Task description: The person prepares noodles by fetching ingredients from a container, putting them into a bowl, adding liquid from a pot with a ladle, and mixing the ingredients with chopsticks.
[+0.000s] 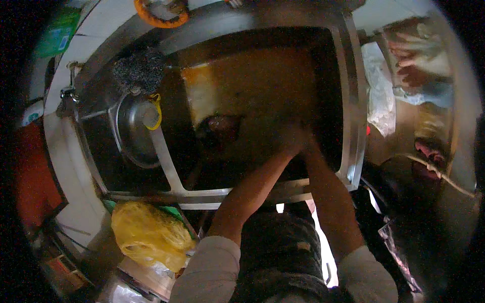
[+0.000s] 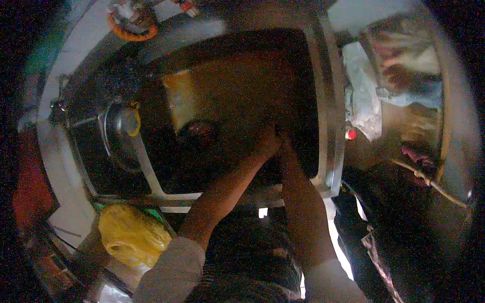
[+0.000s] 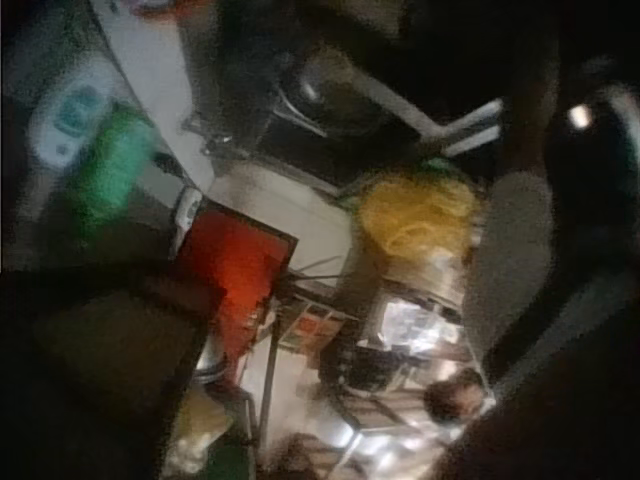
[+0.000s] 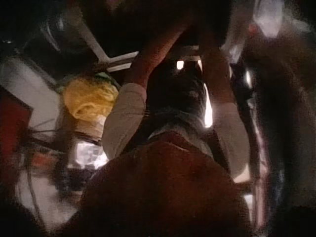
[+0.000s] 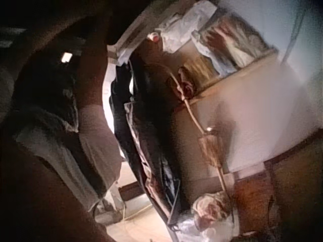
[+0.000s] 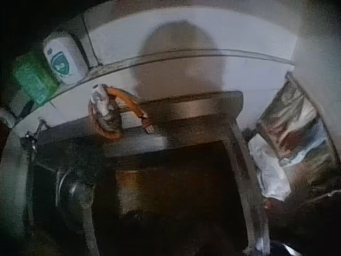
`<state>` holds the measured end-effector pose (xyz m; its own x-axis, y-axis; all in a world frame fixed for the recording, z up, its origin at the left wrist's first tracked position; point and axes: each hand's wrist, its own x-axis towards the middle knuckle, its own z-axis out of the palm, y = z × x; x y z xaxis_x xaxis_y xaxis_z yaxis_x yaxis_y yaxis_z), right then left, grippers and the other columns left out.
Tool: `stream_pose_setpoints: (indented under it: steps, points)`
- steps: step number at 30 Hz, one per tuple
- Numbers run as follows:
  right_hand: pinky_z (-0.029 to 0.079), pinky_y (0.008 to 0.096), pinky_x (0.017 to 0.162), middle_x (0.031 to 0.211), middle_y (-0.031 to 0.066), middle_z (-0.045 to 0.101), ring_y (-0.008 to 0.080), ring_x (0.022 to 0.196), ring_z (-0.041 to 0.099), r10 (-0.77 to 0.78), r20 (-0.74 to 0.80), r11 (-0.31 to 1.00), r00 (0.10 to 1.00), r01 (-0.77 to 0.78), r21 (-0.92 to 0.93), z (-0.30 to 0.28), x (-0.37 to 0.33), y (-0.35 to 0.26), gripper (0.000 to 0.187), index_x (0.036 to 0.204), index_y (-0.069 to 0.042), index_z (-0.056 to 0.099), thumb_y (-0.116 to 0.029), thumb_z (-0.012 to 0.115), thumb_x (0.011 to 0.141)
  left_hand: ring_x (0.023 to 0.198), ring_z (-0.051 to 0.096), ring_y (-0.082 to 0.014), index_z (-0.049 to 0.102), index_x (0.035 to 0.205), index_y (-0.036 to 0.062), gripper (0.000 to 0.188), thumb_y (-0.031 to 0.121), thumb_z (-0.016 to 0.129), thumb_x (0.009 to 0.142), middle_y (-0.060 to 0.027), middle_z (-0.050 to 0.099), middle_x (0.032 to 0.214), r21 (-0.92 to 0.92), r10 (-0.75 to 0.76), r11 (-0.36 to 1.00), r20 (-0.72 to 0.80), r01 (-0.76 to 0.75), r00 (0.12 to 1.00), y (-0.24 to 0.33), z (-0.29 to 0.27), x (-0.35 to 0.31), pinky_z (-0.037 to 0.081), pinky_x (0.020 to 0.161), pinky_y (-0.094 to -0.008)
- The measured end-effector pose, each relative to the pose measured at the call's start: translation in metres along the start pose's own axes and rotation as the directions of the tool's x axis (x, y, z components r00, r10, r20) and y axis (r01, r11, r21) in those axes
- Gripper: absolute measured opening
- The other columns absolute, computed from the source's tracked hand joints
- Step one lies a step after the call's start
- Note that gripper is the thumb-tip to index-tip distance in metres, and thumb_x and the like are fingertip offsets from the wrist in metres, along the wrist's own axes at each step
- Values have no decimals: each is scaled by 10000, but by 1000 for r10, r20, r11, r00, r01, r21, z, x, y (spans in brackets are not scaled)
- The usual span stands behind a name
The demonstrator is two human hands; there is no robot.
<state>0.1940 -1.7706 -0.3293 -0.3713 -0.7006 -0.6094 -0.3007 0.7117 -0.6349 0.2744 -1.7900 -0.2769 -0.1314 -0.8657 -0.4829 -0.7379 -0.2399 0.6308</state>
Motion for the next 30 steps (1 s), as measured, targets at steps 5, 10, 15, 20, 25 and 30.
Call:
stream_pose_setpoints:
  steps: [5, 10, 15, 20, 25, 30]
  points:
    - [421, 405, 976, 1284, 166, 506, 298, 1156, 495, -132, 127, 977, 983, 150, -149, -6, 1, -17, 481, 1305, -54, 461, -340, 467, 918, 992, 576, -361, 590, 1074, 11, 362, 311, 478, 904, -191, 620, 1038, -68, -176, 981, 73, 181, 982, 22, -21, 9, 450, 868, -483]
    - [414, 404, 983, 1277, 165, 512, 297, 1150, 502, -193, 343, 941, 919, 272, -201, -11, -2, -32, 459, 1287, -43, 471, -319, 458, 921, 1061, 544, -347, 551, 1193, 44, 395, 310, 455, 917, -208, 570, 1131, 495, 366, 834, -164, -244, 916, -73, -15, 49, 460, 873, -460]
    - [406, 404, 991, 1270, 163, 519, 296, 1143, 509, -204, 277, 904, 939, 289, -315, -14, -15, -35, 439, 1270, -33, 482, -298, 450, 923, 1092, 529, -332, 523, 1246, 62, 441, 339, 462, 908, -192, 548, 1179, 298, 350, 915, -249, -272, 903, -78, 50, 35, 439, 914, -429]
    - [399, 404, 999, 1263, 162, 525, 295, 1137, 516, -203, 129, 874, 971, 239, -423, -13, -11, -22, 419, 1253, -22, 493, -278, 441, 925, 1092, 527, -340, 534, 1228, 59, 456, 366, 472, 897, -183, 549, 1192, -274, 200, 925, -235, -262, 951, -14, 16, -20, 425, 924, -445]
    - [392, 404, 1006, 1256, 161, 532, 294, 1131, 523, -265, 274, 821, 925, 365, -440, 0, -3, -34, 401, 1236, -12, 503, -257, 432, 927, 1122, 496, -344, 544, 1208, 64, 417, 345, 455, 913, -185, 529, 1219, 133, -25, 990, -157, 46, 987, 18, -54, -2, 415, 934, -452]
    - [395, 404, 1004, 1255, 158, 536, 293, 1123, 532, -399, 562, 321, 725, 684, -655, -5, 14, -9, 383, 1226, -8, 512, -234, 423, 929, 1238, 400, -335, 525, 1245, 70, 455, 380, 443, 921, -195, 458, 1308, 430, 53, 899, -291, 81, 955, -23, -55, 37, 389, 975, -466]
